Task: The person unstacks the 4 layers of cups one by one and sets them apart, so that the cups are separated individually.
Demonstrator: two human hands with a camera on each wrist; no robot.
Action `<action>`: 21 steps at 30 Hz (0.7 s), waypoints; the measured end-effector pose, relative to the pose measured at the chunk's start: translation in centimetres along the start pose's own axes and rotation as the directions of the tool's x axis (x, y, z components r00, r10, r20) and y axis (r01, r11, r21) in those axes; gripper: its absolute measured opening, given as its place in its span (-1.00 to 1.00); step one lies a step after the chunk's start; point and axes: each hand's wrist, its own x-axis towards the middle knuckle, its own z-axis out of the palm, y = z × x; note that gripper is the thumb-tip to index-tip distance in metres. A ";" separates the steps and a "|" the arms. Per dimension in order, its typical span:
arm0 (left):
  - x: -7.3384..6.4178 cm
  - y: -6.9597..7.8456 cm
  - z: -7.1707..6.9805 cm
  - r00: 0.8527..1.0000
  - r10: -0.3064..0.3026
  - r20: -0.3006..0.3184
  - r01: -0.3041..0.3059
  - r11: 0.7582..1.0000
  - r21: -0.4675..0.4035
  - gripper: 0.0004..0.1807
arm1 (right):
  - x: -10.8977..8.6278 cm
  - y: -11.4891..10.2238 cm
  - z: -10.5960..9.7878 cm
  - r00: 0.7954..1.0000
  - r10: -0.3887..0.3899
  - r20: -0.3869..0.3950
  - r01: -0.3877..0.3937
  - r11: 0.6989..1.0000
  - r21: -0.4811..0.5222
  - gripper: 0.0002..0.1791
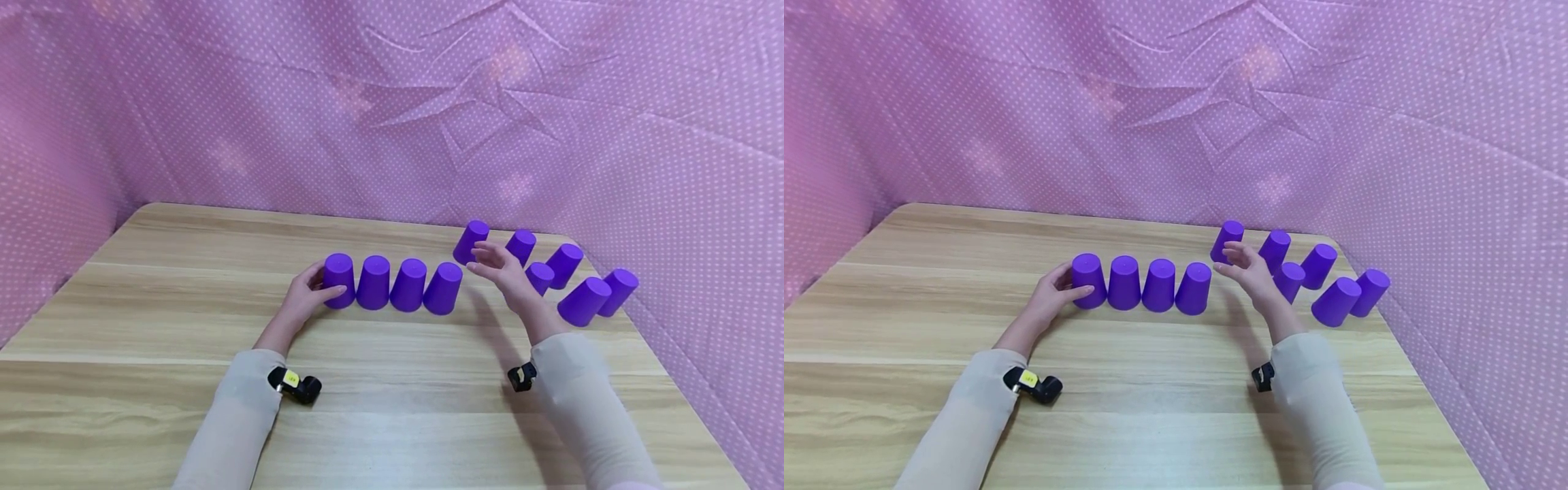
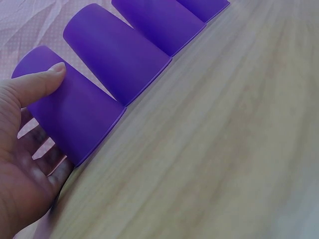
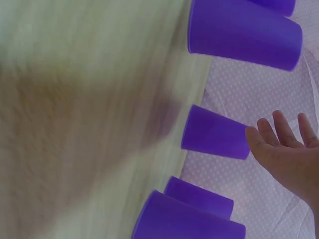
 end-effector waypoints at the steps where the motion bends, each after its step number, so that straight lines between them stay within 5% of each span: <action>1: 0.0 0.0 0.0 1.000 0.000 -0.001 0.000 1.000 0.001 -0.27 | 0.0 0.1 0.2 1.000 0.004 0.003 -0.004 1.000 0.000 -0.38; 6: 0.2 -0.4 0.0 1.000 -0.004 -0.001 0.004 1.000 -0.003 -0.27 | -0.1 0.6 0.9 0.999 0.002 0.033 -0.001 1.000 -0.008 -0.39; 14: -1.0 1.8 0.2 1.000 -0.007 0.006 0.007 1.000 0.003 -0.30 | 0.0 1.3 1.6 0.991 0.017 0.130 -0.009 0.998 -0.058 -0.38; 21: -0.3 0.7 0.0 1.000 0.003 0.009 -0.003 0.999 -0.033 -0.30 | 0.0 1.6 2.1 0.986 0.050 0.160 -0.039 0.997 -0.070 -0.33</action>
